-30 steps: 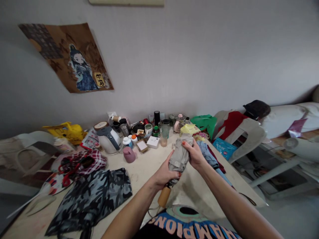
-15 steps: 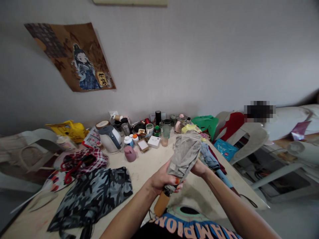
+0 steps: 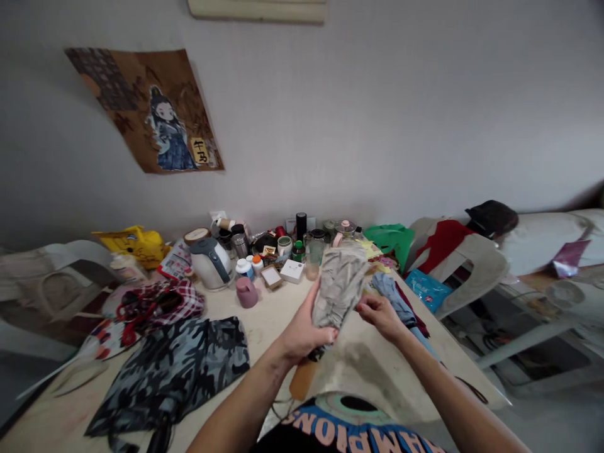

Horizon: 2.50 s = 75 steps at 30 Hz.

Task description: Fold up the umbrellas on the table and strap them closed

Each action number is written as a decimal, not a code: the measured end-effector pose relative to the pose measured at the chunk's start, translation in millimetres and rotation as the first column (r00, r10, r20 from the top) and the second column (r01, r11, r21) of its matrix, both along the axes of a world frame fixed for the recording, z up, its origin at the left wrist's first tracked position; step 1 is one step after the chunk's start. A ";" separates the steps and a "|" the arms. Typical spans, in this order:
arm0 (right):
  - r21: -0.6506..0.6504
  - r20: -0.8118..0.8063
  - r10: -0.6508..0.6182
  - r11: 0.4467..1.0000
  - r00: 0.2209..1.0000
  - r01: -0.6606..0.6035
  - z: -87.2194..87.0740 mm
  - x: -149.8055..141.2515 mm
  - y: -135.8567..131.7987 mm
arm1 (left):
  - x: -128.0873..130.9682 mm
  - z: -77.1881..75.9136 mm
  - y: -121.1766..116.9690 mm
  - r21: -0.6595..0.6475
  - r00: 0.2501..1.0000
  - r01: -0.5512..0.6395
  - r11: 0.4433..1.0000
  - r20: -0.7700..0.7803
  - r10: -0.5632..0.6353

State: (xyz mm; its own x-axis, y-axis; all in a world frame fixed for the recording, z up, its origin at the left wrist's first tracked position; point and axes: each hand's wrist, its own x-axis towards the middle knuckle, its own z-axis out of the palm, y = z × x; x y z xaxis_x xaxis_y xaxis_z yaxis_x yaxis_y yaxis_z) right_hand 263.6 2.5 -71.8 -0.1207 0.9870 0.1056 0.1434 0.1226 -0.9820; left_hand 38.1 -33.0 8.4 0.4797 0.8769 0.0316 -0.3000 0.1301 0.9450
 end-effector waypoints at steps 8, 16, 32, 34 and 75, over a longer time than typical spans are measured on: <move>0.061 -0.032 -0.153 0.986 0.988 0.155 38.4 -3.5 -54.6 | -22.2 -7.0 25.2 0.140 0.919 -0.306 0.942 -0.216 0.331; 0.102 0.005 -0.192 0.976 0.981 0.191 41.6 -24.2 -24.6 | -21.9 -8.6 14.4 -0.123 0.993 0.055 0.991 0.108 -0.041; 0.296 0.230 -0.285 0.931 0.931 0.213 47.9 -30.0 -35.4 | -25.8 -12.8 14.5 -0.149 0.992 0.059 0.987 0.117 -0.042; 0.149 0.140 -0.231 0.966 0.963 0.210 55.2 -31.9 -39.5 | -18.9 -12.7 15.2 -0.083 0.999 -0.043 0.996 0.002 0.043; 0.176 0.256 -0.173 0.976 0.951 0.130 74.5 -68.2 -55.2 | 27.7 -18.0 21.1 0.614 0.502 -0.039 0.788 -0.670 0.547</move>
State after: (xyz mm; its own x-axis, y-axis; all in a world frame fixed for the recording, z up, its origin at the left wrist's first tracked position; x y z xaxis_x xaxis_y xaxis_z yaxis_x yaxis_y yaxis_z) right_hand 195.5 -52.6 2.7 -0.0160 0.9699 0.2430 0.4271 0.2263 -0.8754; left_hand 65.8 -11.9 -9.5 0.2343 0.9444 0.2306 0.6606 -0.3287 0.6750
